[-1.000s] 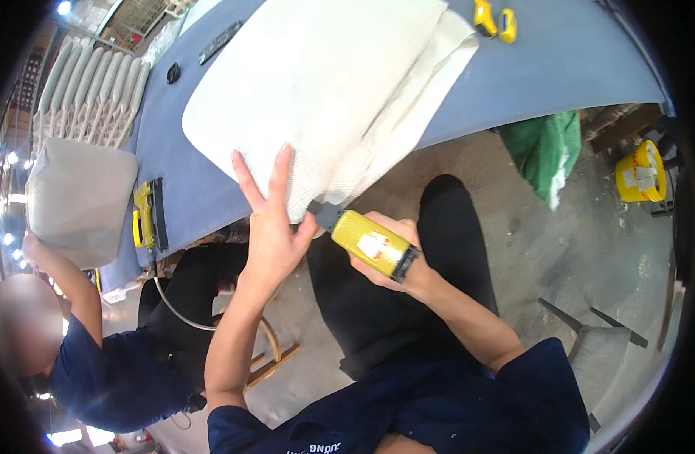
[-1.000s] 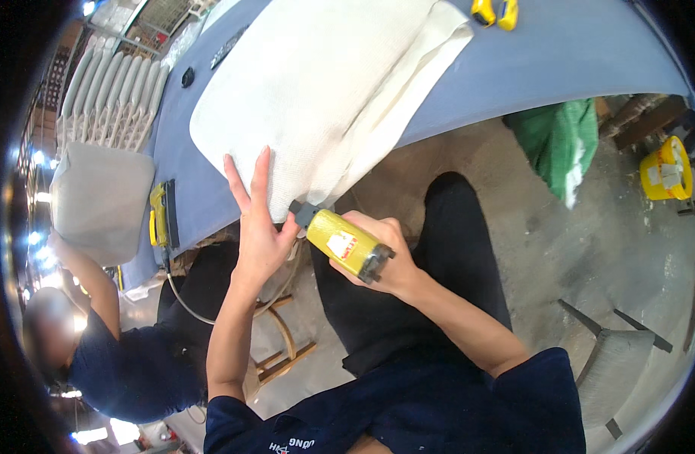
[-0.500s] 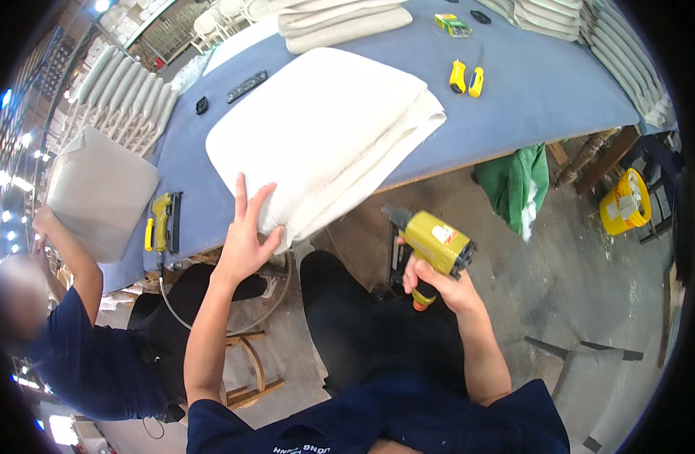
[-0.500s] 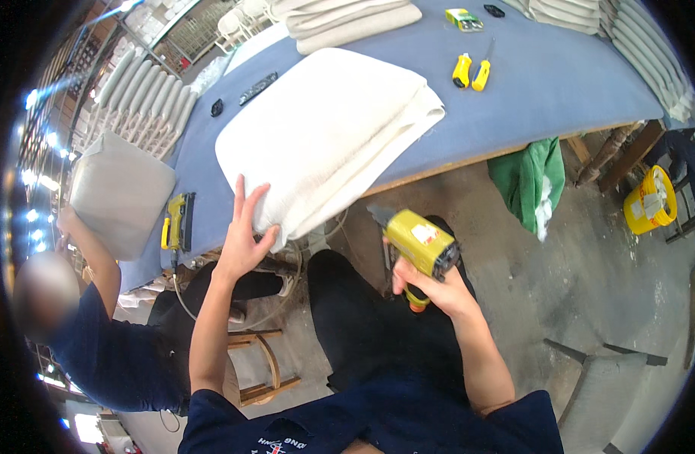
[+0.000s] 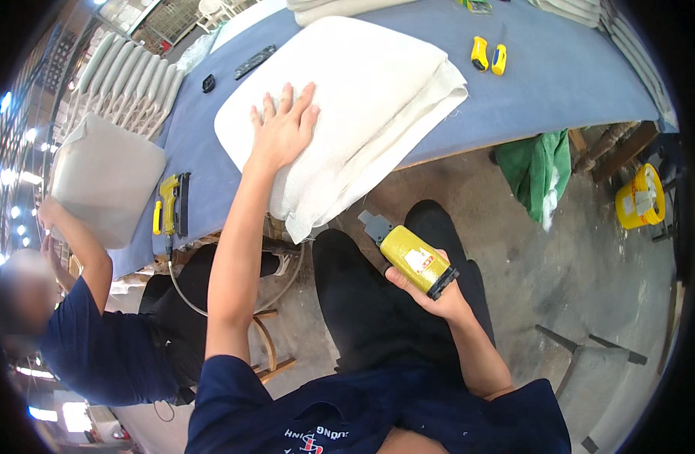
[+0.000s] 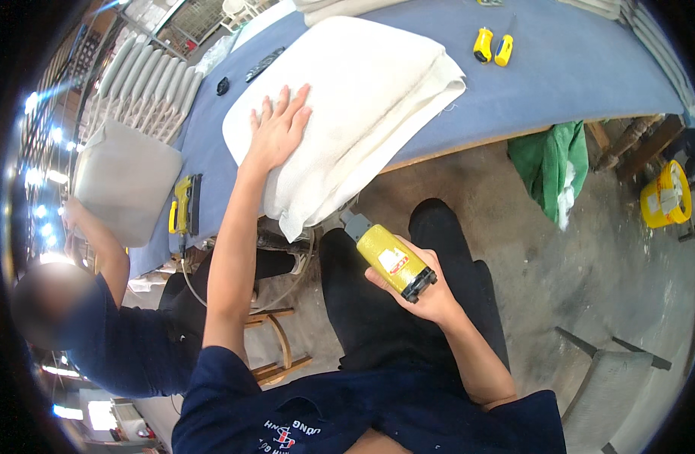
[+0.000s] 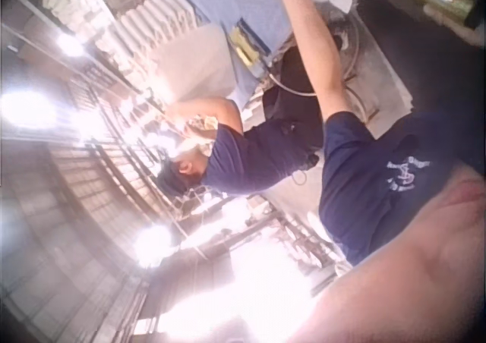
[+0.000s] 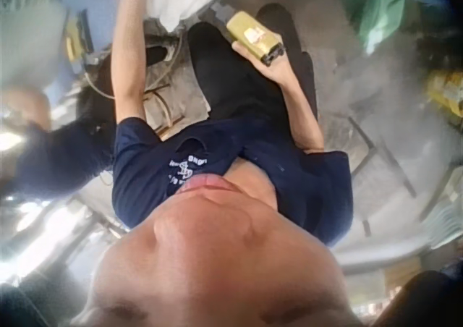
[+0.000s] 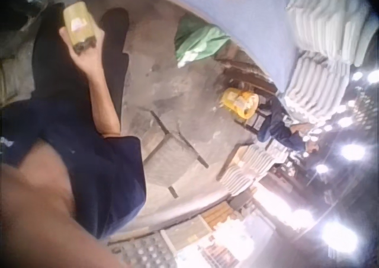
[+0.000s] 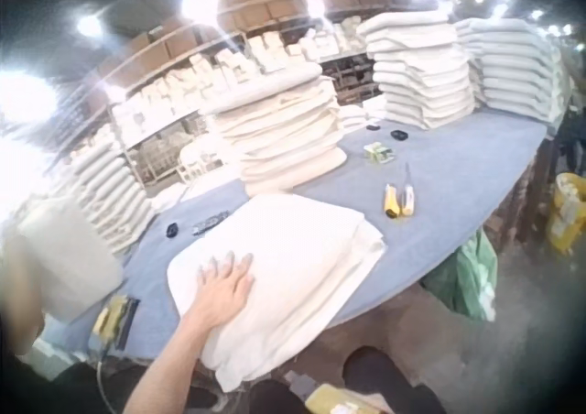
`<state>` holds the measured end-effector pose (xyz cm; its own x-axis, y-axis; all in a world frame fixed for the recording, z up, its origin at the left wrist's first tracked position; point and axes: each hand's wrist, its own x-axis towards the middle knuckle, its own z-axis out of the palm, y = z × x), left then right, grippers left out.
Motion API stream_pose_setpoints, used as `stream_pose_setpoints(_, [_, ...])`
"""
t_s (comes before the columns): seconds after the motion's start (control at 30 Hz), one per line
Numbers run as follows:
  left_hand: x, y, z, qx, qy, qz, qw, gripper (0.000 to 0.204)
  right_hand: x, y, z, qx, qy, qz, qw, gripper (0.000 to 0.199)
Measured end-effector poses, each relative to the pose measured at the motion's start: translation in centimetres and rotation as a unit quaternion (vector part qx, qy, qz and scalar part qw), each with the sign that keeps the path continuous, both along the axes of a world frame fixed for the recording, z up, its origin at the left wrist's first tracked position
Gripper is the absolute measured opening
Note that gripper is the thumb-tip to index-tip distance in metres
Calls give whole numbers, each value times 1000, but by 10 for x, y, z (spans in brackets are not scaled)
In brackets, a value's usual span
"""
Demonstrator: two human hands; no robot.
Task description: The person staples fabric onto a chair cushion using a pneumatic staple gun, trims excess fabric with a utility knife, and smooths the edges. They repeat this process on multiple cushions, occasionally flipping them to work on different sides.
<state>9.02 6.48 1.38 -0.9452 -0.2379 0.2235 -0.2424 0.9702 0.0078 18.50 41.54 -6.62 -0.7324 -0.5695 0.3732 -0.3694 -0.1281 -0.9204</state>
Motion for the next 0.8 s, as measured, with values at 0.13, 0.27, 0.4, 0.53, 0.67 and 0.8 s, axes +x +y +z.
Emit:
stream_pose_setpoints(0.13, [17,18,-6,-23,10,-15,1000,57,-6,-9,-25,30,-89,-40,995,37])
stream_pose_setpoints(0.27, [37,43,1,-77,-14,-36,996,56,-19,-42,-31,-40,-60,-110,991,20])
stream_pose_setpoints(0.4, [44,59,7,-91,-44,-53,993,55,-35,-50,-29,10,-27,-105,994,29])
stream_pose_setpoints(0.53, [59,76,-3,-168,-49,-88,981,58,-51,-61,-39,-4,18,-115,993,29])
stream_pose_setpoints(0.67, [60,80,-5,-177,-51,-87,979,68,-61,-72,-36,-43,-16,-77,996,26])
stream_pose_setpoints(0.8, [62,81,-4,-170,-62,-89,980,76,-70,-76,-34,-31,-23,-48,998,39])
